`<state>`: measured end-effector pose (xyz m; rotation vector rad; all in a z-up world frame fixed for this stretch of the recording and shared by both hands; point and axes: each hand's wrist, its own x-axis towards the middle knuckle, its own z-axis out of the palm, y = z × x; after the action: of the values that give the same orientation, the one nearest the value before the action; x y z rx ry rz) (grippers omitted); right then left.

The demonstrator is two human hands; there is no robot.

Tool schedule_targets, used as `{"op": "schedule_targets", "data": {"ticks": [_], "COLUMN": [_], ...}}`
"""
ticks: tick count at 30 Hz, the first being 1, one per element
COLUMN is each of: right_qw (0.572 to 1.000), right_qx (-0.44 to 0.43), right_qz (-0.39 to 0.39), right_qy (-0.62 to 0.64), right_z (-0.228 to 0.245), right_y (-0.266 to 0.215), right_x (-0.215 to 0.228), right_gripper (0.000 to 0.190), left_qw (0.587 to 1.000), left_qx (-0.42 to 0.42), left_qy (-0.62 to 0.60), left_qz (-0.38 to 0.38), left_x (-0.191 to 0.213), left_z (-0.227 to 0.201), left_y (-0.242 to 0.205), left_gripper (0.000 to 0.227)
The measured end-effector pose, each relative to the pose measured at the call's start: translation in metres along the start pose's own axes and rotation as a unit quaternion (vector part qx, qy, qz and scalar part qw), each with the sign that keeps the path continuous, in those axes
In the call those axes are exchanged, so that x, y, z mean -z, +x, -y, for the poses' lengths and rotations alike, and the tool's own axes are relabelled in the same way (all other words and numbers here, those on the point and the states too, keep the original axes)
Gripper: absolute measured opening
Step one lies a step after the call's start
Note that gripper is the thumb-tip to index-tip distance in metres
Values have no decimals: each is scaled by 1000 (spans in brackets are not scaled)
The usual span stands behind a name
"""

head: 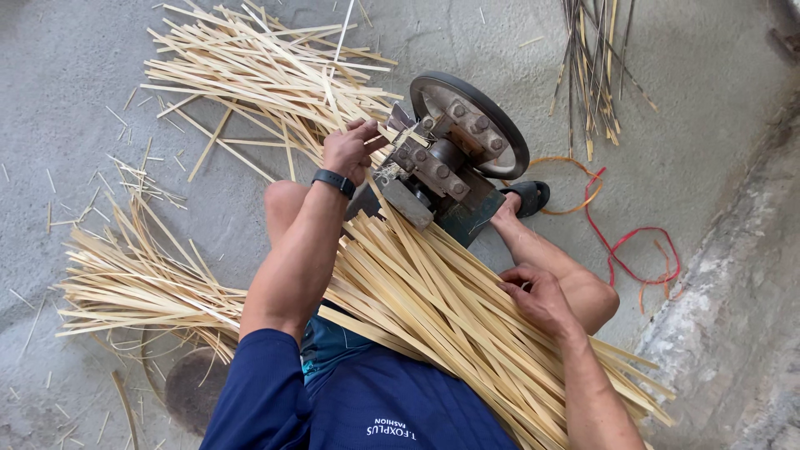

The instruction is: The person sits on the floor and uses a foot-pedal powered splitting machine to process bamboo strips. They feed each strip through the machine with both hands, collecting the split pieces into a bundle held in the left hand.

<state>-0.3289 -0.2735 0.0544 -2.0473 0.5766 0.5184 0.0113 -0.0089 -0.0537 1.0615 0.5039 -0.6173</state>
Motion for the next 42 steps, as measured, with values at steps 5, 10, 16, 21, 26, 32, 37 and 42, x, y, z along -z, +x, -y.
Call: {"op": "schedule_targets", "data": {"ticks": [5, 10, 16, 21, 26, 32, 37, 42], "right_qw": [996, 986, 933, 747, 648, 891, 954, 941], "right_qx": [16, 49, 220, 418, 472, 301, 74, 121], "right_qz": [-65, -143, -247, -407, -448, -303, -251, -237], "right_qy": [-58, -67, -143, -319, -395, -152, -145, -211], "right_z": [5, 10, 77, 177, 210, 106, 21, 22], "right_y": [-9, -3, -10, -18, -19, -25, -29, 1], "right_x": [5, 11, 20, 57, 84, 91, 65, 26], "right_gripper": [29, 32, 30, 43, 30, 22, 23, 21], "left_qw": [980, 949, 959, 935, 809, 920, 957, 974], "left_qx": [-131, -161, -128, -152, -182, -254, -258, -194], "left_qy": [-147, -241, -167, 84, 285, 182, 33, 75], "left_qz": [-37, 125, 189, 310, 482, 238, 127, 91], "left_x": [13, 31, 4, -45, -75, -45, 5, 7], "left_z": [-46, -93, -106, -97, -87, -148, -163, -110], "left_y": [14, -11, -84, -158, -216, -193, -159, -110], "left_gripper": [31, 36, 33, 25, 24, 39, 44, 39]}}
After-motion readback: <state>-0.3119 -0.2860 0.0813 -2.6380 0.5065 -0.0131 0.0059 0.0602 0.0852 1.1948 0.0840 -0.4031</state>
